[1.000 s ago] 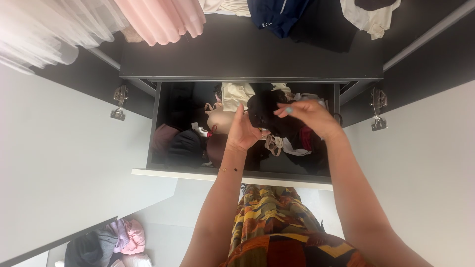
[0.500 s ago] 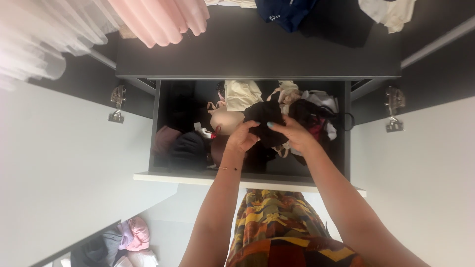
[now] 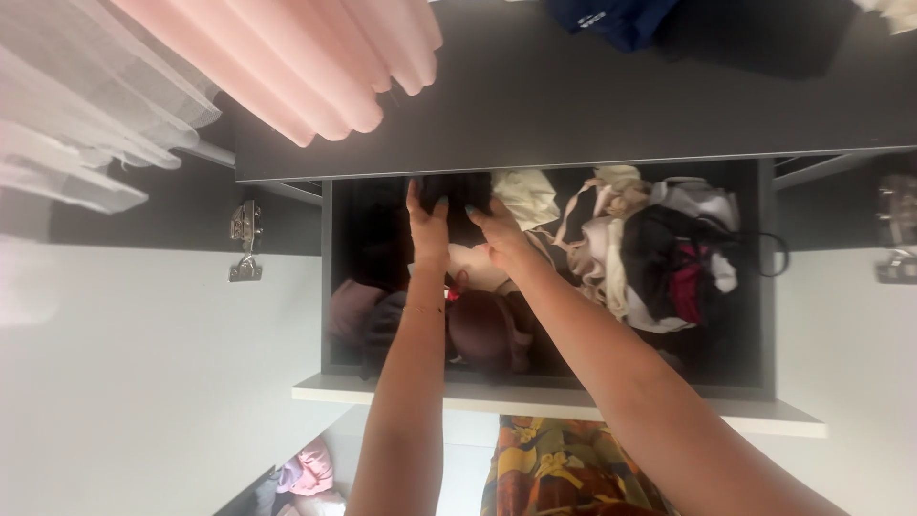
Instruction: The person picks up various undergarments from a pile on the floor and places them into an open drawer in a wardrobe. The person then closes the drawer and the wardrobe doors.
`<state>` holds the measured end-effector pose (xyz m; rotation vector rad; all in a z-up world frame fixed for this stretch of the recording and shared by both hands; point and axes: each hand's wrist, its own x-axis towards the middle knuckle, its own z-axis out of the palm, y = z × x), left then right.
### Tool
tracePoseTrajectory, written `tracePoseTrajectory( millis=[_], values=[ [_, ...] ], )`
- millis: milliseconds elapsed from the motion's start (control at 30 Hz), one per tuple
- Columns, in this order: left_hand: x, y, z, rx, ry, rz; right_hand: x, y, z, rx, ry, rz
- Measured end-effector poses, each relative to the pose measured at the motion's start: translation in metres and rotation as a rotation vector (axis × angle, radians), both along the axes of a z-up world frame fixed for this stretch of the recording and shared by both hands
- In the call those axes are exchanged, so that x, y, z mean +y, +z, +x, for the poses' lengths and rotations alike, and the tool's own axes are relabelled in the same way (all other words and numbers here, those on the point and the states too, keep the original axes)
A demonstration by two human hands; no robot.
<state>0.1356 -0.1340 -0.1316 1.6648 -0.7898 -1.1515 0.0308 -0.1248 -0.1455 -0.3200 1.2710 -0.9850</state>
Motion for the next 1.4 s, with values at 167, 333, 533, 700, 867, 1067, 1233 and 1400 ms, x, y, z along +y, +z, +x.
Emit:
tracePoseTrajectory(
  millis=[167,333,533,700,867,1067,1233,1400],
  values=[
    [0.026,-0.097,0.011,-0.673,-0.351,-0.169,-0.002,-0.012,-0.001,-0.018,0.06,0.006],
    [0.04,-0.055,-0.012,-1.104,-0.886,0.104,0.027,-0.037,-0.019,0.347,-0.058,-0.28],
    [0.009,-0.071,-0.013,-1.209,-1.102,0.353,0.043,-0.145,-0.034,1.143,0.32,-0.689],
    [-0.02,-0.099,-0.002,-1.24,-1.04,0.551,0.012,-0.111,-0.021,0.88,0.464,-0.506],
    [-0.01,-0.072,-0.007,-1.167,-1.016,0.526,0.064,-0.057,-0.083,1.091,0.243,-0.537],
    [0.055,-0.072,-0.055,-1.386,-0.608,-0.076,0.098,0.0,-0.189,1.712,0.042,-0.361],
    [0.102,-0.025,-0.133,-1.044,-0.537,-0.419,0.113,-0.07,-0.248,1.765,0.256,-0.113],
    [0.123,0.023,-0.174,0.013,-0.595,0.08,0.138,0.133,-0.229,0.551,-0.243,-0.349]
  ],
)
